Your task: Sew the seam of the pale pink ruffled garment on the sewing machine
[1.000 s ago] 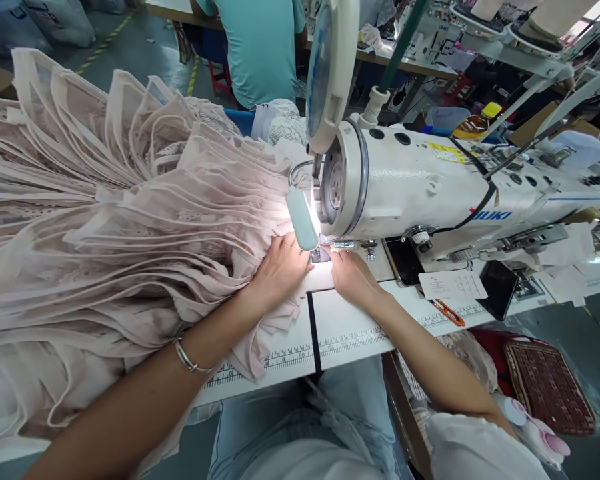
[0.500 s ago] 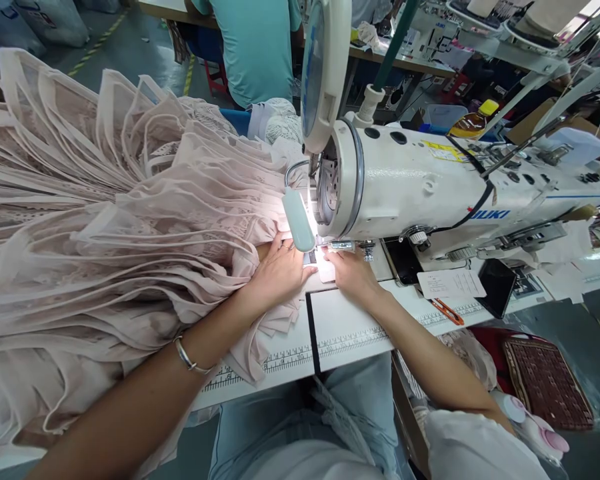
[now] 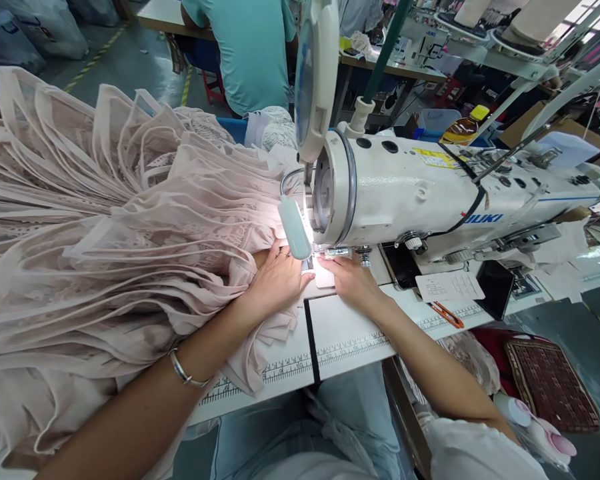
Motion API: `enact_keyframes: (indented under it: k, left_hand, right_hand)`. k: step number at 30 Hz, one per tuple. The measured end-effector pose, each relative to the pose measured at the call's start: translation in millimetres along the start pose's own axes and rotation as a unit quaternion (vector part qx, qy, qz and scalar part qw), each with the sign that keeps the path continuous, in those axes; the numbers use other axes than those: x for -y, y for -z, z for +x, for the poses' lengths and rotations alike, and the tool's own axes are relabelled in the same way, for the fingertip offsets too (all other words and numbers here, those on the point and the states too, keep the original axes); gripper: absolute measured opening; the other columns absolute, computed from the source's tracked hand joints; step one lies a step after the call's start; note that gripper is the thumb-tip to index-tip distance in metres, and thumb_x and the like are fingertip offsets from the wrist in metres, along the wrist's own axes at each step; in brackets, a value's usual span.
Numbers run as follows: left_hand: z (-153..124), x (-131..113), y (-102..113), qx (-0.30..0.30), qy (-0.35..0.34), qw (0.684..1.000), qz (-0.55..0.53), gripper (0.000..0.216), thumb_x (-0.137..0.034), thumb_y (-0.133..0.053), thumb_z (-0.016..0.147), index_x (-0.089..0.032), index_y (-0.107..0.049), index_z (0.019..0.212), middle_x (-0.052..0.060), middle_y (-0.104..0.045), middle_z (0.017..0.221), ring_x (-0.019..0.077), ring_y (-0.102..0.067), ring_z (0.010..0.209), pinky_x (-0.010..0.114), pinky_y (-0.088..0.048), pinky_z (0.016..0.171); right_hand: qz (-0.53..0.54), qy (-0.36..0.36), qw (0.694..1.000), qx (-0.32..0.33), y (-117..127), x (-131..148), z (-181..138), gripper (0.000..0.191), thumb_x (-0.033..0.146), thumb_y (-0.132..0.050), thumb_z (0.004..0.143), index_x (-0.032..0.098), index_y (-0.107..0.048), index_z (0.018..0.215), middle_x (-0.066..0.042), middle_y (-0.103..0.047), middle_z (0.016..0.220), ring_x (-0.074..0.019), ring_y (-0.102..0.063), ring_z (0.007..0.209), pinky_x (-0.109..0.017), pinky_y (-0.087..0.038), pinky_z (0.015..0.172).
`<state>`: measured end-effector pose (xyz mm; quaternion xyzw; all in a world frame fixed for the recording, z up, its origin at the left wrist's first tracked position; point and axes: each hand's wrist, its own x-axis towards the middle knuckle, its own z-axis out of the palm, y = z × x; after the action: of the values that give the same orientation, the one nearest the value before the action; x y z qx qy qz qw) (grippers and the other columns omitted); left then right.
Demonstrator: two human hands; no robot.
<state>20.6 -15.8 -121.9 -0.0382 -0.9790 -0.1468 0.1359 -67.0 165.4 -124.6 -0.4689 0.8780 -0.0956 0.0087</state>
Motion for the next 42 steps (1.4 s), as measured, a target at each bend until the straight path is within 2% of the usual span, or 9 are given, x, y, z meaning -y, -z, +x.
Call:
enact_keyframes:
  k: [5, 10, 14, 20, 25, 33, 35, 39, 42]
  left_hand:
    - [1, -5, 7, 0.075, 0.052, 0.996, 0.023, 0.037, -0.036, -0.054, 0.096, -0.009, -0.058, 0.12, 0.016, -0.071, 0.113, 0.0316, -0.06, 0.12, 0.046, -0.042, 0.108]
    - [1, -6, 7, 0.081, 0.058, 0.995, 0.023, 0.037, -0.036, -0.056, 0.096, -0.008, -0.058, 0.12, 0.018, -0.071, 0.114, 0.0325, -0.059, 0.123, 0.047, -0.042, 0.109]
    - [1, -5, 5, 0.062, 0.048, 0.997, 0.024, 0.034, -0.035, -0.057, 0.095, -0.01, -0.058, 0.117, 0.017, -0.071, 0.114, 0.0323, -0.059, 0.122, 0.047, -0.042, 0.109]
    - [0, -5, 4, 0.052, 0.043, 0.997, 0.027, 0.033, -0.036, -0.056, 0.095, -0.01, -0.059, 0.116, 0.016, -0.072, 0.111, 0.0324, -0.06, 0.122, 0.049, -0.042, 0.11]
    - [-1, -4, 3, 0.053, 0.047, 0.997, 0.034, 0.036, -0.035, -0.056, 0.095, -0.008, -0.058, 0.12, 0.017, -0.072, 0.112, 0.0327, -0.059, 0.124, 0.048, -0.042, 0.109]
    - [1, -6, 5, 0.058, 0.061, 0.996, 0.043, 0.035, -0.036, -0.059, 0.092, -0.01, -0.06, 0.116, 0.017, -0.071, 0.111, 0.0328, -0.061, 0.119, 0.045, -0.046, 0.103]
    - [1, -6, 5, 0.056, 0.06, 0.995, 0.048, 0.034, -0.036, -0.06, 0.092, -0.011, -0.06, 0.114, 0.017, -0.071, 0.109, 0.0328, -0.061, 0.117, 0.045, -0.047, 0.101]
    - [0, -4, 4, 0.05, 0.051, 0.995, 0.076, 0.036, -0.043, -0.058, 0.092, -0.011, -0.063, 0.108, 0.018, -0.069, 0.106, 0.0344, -0.061, 0.113, 0.046, -0.046, 0.099]
    - [0, -4, 3, 0.027, 0.081, 0.99, 0.113, 0.043, -0.05, -0.058, 0.092, -0.01, -0.064, 0.107, 0.02, -0.065, 0.111, 0.0373, -0.059, 0.111, 0.048, -0.046, 0.094]
  right_hand:
    - [-0.013, -0.045, 0.996, 0.081, 13, 11, 2, 0.057, 0.005, -0.036, 0.093, 0.019, -0.056, 0.145, -0.01, -0.065, 0.136, -0.0273, -0.058, 0.124, -0.043, -0.041, 0.109]
    - [-0.02, -0.066, 0.99, 0.121, 16, 15, 4, 0.056, 0.013, -0.035, 0.096, 0.021, -0.051, 0.149, -0.012, -0.063, 0.137, -0.0291, -0.059, 0.121, -0.042, -0.045, 0.102]
    - [-0.034, -0.058, 0.991, 0.115, 13, 15, 5, 0.053, 0.015, -0.034, 0.098, 0.021, -0.052, 0.148, -0.014, -0.064, 0.134, -0.0294, -0.062, 0.115, -0.045, -0.043, 0.103]
    - [-0.039, -0.059, 0.99, 0.123, 14, 16, 6, 0.052, 0.019, -0.033, 0.1, 0.018, -0.049, 0.15, -0.018, -0.065, 0.128, -0.0317, -0.064, 0.106, -0.041, -0.05, 0.084]
    - [-0.043, -0.057, 0.991, 0.116, 18, 20, 6, 0.048, 0.02, -0.034, 0.101, 0.018, -0.054, 0.145, -0.018, -0.066, 0.126, -0.0318, -0.063, 0.108, -0.04, -0.049, 0.085]
    - [-0.028, -0.075, 0.989, 0.124, 20, 20, 9, 0.048, 0.02, -0.031, 0.101, 0.021, -0.054, 0.143, -0.014, -0.068, 0.122, -0.0281, -0.064, 0.099, -0.035, -0.048, 0.075]
    - [-0.037, -0.072, 0.99, 0.118, 18, 19, 9, 0.047, 0.02, -0.031, 0.102, 0.021, -0.055, 0.143, -0.013, -0.068, 0.121, -0.0269, -0.064, 0.097, -0.036, -0.048, 0.078]
    - [-0.065, -0.066, 0.992, 0.09, 10, 20, 7, 0.043, 0.019, -0.034, 0.102, 0.02, -0.059, 0.136, -0.013, -0.069, 0.117, -0.0274, -0.064, 0.098, -0.041, -0.044, 0.093]
    - [-0.074, -0.073, 0.992, 0.072, 6, 22, 6, 0.042, 0.014, -0.032, 0.101, 0.019, -0.063, 0.129, -0.013, -0.069, 0.117, -0.0269, -0.063, 0.101, -0.039, -0.042, 0.096]
